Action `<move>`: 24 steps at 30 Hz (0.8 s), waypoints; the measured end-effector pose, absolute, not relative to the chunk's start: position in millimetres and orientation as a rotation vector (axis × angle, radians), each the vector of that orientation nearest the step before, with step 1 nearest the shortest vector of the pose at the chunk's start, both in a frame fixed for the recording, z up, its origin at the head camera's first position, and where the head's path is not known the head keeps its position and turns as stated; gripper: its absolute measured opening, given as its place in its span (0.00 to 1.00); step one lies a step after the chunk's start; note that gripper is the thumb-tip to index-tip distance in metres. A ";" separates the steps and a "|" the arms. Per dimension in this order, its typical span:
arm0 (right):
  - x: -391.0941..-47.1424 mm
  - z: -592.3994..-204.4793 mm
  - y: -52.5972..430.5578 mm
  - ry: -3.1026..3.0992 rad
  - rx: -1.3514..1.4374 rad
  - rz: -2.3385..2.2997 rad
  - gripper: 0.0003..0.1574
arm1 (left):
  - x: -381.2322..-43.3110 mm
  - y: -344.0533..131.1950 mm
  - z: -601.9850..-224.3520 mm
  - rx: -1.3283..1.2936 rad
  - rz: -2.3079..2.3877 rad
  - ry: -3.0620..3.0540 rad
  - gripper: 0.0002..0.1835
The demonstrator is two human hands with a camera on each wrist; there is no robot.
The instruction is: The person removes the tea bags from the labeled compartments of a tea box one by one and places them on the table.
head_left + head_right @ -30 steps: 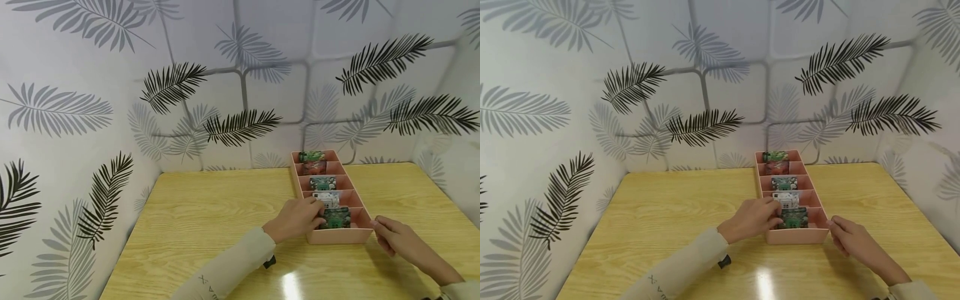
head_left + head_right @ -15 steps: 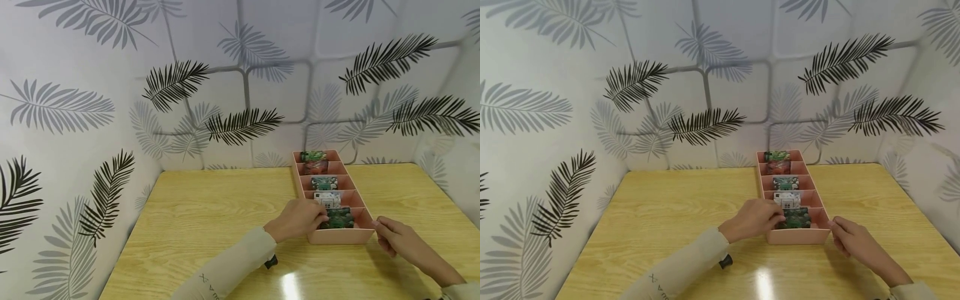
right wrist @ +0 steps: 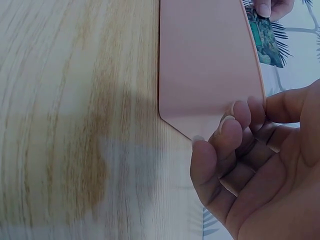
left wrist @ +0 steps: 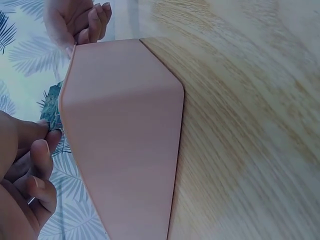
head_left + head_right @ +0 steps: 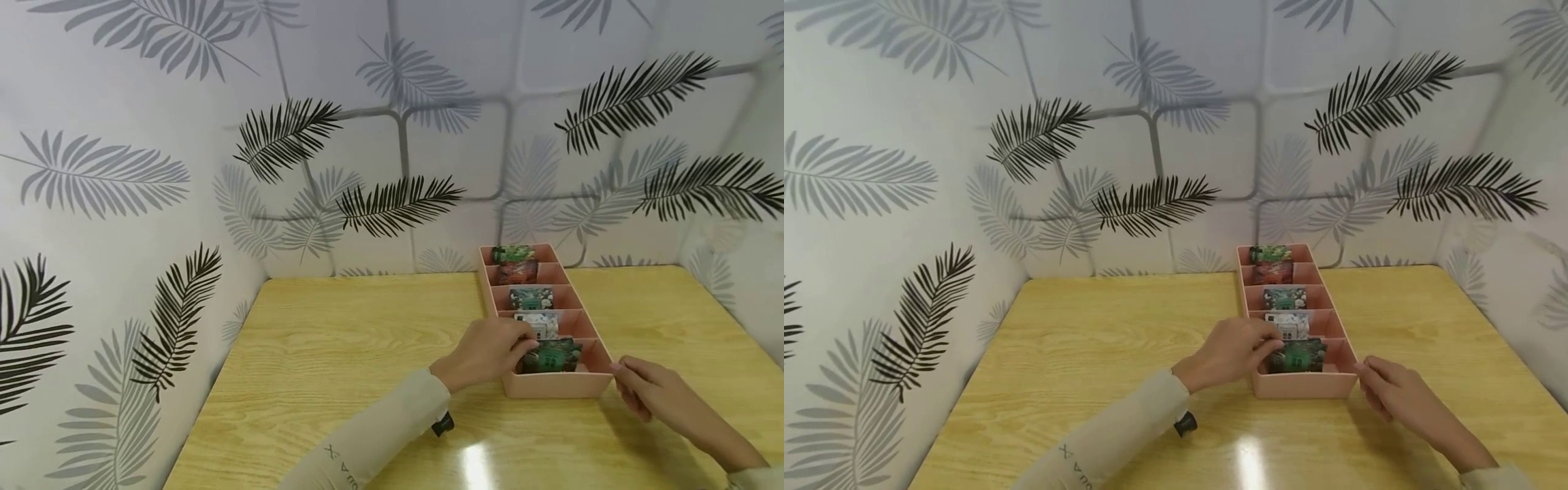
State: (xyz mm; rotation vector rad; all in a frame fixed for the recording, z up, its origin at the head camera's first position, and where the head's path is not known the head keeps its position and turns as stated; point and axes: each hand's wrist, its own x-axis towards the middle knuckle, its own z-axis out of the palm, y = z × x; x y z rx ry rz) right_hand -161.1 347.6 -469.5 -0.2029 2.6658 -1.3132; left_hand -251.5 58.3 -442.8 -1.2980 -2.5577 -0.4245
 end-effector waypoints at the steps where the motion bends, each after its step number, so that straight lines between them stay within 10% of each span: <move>1: -161.3 -468.9 347.5 2.671 -0.209 -1.311 0.30 | -251.8 57.4 -441.5 -1.290 -0.432 -2.548 0.11; 24: -164.3 -468.3 349.5 2.550 -0.200 -1.396 0.30 | -272.7 14.3 -427.9 -1.244 -0.888 -2.338 0.08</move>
